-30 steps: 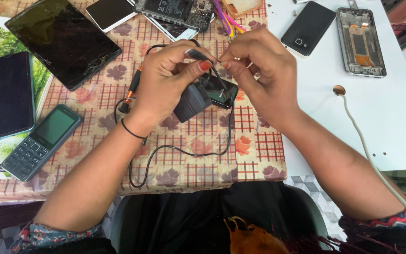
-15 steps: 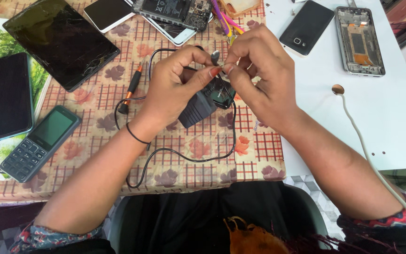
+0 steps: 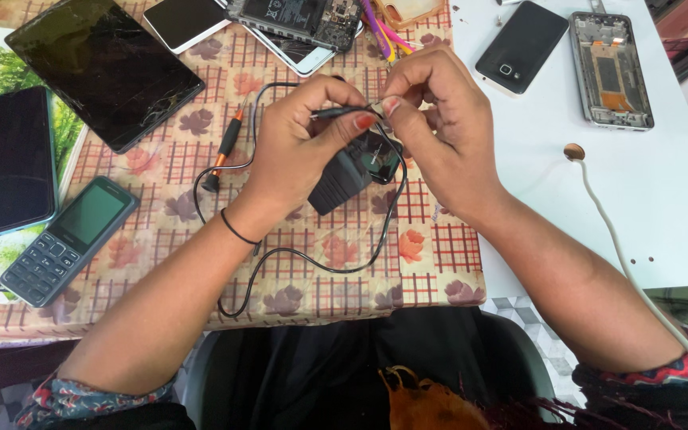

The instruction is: The person disassembles a smartphone, removes the battery, and uses a screwdriver to pry open the casing. They then connect a charger to a different phone and plug it into a power adapter.

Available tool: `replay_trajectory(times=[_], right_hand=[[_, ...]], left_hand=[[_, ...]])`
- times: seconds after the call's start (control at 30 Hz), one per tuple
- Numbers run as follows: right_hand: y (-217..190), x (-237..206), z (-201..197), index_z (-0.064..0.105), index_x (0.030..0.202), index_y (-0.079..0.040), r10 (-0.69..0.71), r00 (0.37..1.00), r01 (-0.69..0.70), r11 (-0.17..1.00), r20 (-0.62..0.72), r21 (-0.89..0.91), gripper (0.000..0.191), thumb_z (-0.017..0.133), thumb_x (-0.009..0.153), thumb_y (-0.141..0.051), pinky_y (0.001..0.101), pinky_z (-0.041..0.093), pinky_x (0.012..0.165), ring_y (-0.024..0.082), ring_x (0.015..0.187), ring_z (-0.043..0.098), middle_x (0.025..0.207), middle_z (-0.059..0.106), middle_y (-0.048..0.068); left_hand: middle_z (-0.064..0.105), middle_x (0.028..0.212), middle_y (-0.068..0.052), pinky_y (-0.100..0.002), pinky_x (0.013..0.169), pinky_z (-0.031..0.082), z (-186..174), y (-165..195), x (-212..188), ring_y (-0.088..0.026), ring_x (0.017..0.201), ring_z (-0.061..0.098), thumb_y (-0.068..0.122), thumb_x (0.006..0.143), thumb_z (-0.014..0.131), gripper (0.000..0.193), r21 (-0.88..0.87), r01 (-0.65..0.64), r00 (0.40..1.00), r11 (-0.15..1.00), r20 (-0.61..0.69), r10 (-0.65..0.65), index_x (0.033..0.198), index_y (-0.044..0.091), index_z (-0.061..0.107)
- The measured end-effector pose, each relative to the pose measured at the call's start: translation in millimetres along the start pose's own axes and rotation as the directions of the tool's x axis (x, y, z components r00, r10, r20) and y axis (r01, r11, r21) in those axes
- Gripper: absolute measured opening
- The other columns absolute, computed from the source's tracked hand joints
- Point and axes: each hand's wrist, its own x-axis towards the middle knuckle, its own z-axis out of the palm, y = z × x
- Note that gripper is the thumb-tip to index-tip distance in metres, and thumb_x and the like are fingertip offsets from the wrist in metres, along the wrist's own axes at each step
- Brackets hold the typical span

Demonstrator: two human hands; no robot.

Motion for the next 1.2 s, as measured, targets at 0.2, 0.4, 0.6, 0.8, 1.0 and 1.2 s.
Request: replay_trajectory(times=[0.2, 0.4, 0.6, 0.8, 1.0, 1.2], right_hand=[[-4, 1, -1, 0.055, 0.111, -0.001, -0.030, 0.999, 0.033, 0.988, 0.026, -0.149, 0.009, 0.061, 0.107, 0.005, 0.0184, 0.048, 0.067, 0.006, 0.088, 0.055, 0.110, 0.054, 0.004], [-7, 2, -2, 0.056, 0.109, -0.002, -0.116, 0.993, 0.120, 0.949, 0.032, -0.291, 0.011, 0.064, 0.106, 0.004, 0.0190, 0.049, 0.066, 0.008, 0.090, 0.062, 0.111, 0.057, 0.004], [-7, 1, -3, 0.057, 0.111, -0.002, -0.119, 0.993, 0.119, 0.941, 0.020, -0.317, 0.010, 0.065, 0.107, 0.003, 0.0195, 0.050, 0.065, 0.008, 0.091, 0.062, 0.111, 0.057, 0.005], [-5, 1, -3, 0.054, 0.108, -0.001, -0.070, 0.997, 0.063, 0.959, -0.017, -0.276, 0.008, 0.059, 0.105, 0.005, 0.0203, 0.045, 0.063, 0.008, 0.086, 0.059, 0.107, 0.055, 0.005], [-1, 5, -4, 0.053, 0.106, 0.001, -0.167, 0.983, 0.141, 0.953, -0.076, -0.268, 0.008, 0.052, 0.102, 0.008, 0.0259, 0.046, 0.075, 0.012, 0.087, 0.053, 0.105, 0.053, 0.007], [-5, 9, -12, 0.055, 0.095, -0.001, 0.009, 0.968, -0.036, 0.994, -0.251, -0.104, 0.005, 0.051, 0.096, 0.002, 0.0273, 0.043, 0.059, 0.010, 0.071, 0.055, 0.097, 0.057, 0.004]], left_hand=[[0.069, 0.100, 0.001, -0.021, 0.081, 0.053, -3, 0, 1, -0.005, 0.090, 0.061, 0.012, 0.102, 0.073, 0.013, -0.213, 0.126, 0.983, 0.969, -0.104, -0.151, 0.107, 0.001, 0.070], [0.070, 0.105, 0.002, -0.020, 0.082, 0.052, -8, 8, 1, -0.003, 0.092, 0.061, 0.015, 0.102, 0.070, 0.018, -0.239, 0.131, 0.989, 0.962, -0.039, -0.145, 0.115, 0.002, 0.071], [0.070, 0.104, 0.002, -0.018, 0.081, 0.049, -7, 7, 3, -0.001, 0.092, 0.059, 0.019, 0.107, 0.069, 0.020, -0.018, -0.018, 0.999, 1.000, 0.035, 0.018, 0.117, 0.001, 0.070], [0.066, 0.088, 0.005, -0.017, 0.065, 0.043, -7, 4, 0, -0.001, 0.073, 0.053, 0.024, 0.105, 0.069, 0.022, 0.068, 0.026, 0.999, 0.997, -0.037, -0.024, 0.111, 0.003, 0.072], [0.066, 0.085, 0.005, -0.019, 0.067, 0.044, -8, -3, -1, -0.002, 0.074, 0.055, 0.025, 0.103, 0.071, 0.024, -0.050, 0.081, 0.984, 0.995, -0.152, -0.088, 0.105, 0.001, 0.074], [0.067, 0.089, 0.003, -0.020, 0.072, 0.043, -17, -15, 6, -0.002, 0.080, 0.053, 0.023, 0.106, 0.072, 0.026, -0.014, 0.092, 0.970, 0.996, -0.225, -0.093, 0.099, -0.001, 0.073]])
